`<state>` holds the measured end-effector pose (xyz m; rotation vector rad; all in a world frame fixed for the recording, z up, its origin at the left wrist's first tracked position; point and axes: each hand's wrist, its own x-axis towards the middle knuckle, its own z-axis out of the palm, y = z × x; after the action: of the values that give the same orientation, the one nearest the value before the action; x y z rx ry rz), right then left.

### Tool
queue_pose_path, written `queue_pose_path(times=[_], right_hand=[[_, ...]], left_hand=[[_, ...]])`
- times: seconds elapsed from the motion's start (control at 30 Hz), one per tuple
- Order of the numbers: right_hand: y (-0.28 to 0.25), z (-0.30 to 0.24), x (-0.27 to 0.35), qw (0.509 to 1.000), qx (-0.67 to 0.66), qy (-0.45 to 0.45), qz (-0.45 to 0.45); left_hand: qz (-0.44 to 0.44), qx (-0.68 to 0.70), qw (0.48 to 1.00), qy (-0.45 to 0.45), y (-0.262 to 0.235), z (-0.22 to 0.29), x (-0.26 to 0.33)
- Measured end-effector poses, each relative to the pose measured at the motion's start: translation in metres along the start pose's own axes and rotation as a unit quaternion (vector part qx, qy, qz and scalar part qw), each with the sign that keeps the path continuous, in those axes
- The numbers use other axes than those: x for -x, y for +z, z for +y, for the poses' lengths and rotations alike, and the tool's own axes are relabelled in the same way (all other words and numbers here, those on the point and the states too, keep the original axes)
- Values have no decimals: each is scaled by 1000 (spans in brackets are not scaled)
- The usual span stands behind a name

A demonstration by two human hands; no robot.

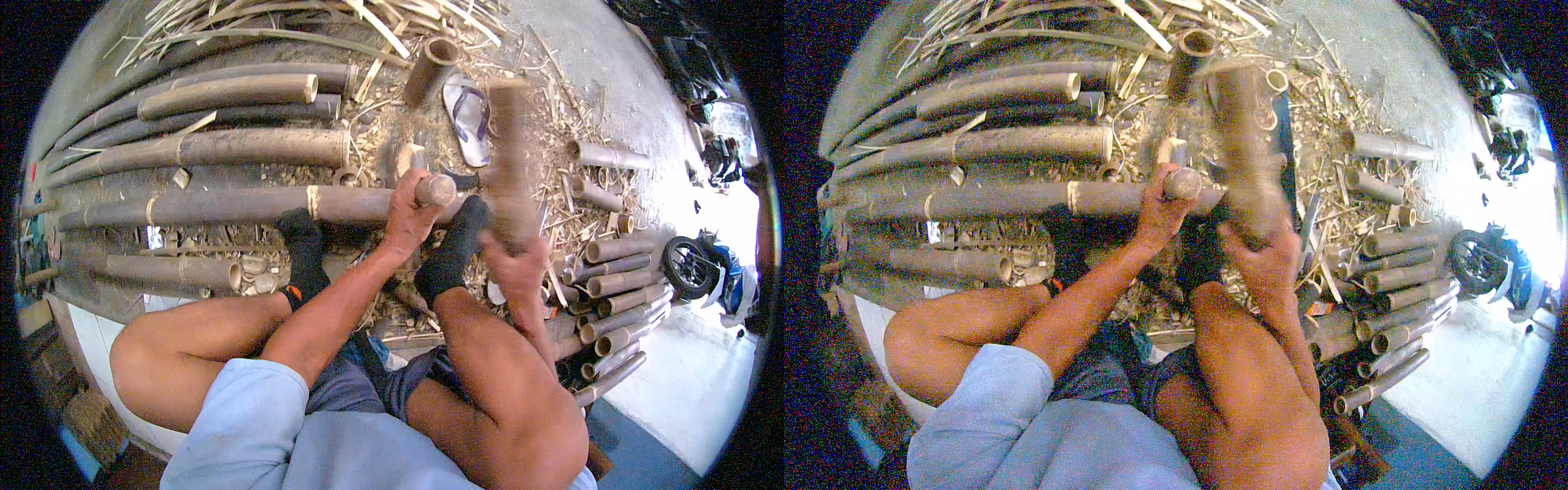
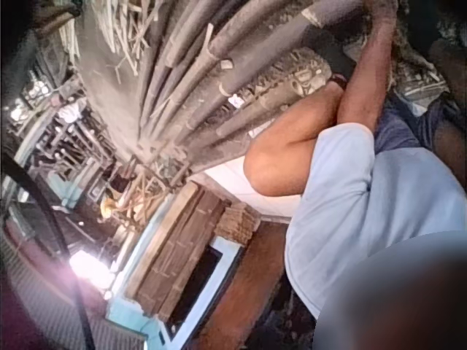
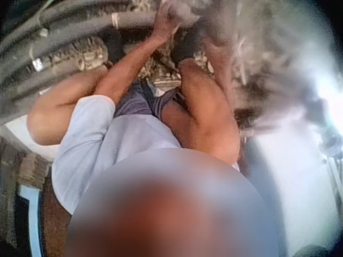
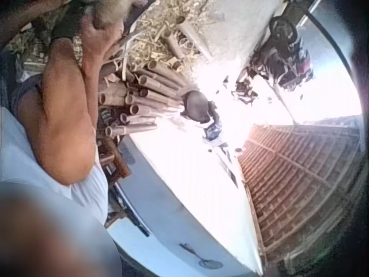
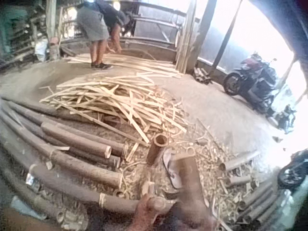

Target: The person sits on the floor and uses a chisel and wooden mallet to hollow and smooth the interior of a bamboo segment. They repeatedly strike the chisel, rotate the bamboo, and inspect the inner surface, producing wood shavings.

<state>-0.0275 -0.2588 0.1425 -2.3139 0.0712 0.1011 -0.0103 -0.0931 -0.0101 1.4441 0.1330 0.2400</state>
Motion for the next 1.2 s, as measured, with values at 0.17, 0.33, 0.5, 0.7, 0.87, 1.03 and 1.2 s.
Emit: queue_pose_path(times=[0.17, 0.33, 0.5, 0.7, 0.87, 1.03, 1.2], right_hand=[[7, 1, -1, 996, 57, -41, -59], [3, -1, -1, 982, 160, -37, -94], [-18, -4, 7, 994, -8, 105, 12], [-33, 5, 32, 992, -89, 82, 44], [-24, 15, 40, 985, -128, 94, 74], [-12, 19, 28, 997, 77, 14, -14], [-6, 15, 3, 997, -30, 69, 35]], left_hand=[[36, -69, 997, -5, 2, 6, -10], [7, 19, 993, -117, 4, 6, -12], [-107, -157, 963, 192, 3, 25, 16], [-170, -126, 954, 214, 16, 20, 15], [-184, -152, 958, 160, 8, 1, 5], [-162, -89, 979, 84, 0, -1, -2], [-177, -32, 983, -25, -10, -1, -17]])
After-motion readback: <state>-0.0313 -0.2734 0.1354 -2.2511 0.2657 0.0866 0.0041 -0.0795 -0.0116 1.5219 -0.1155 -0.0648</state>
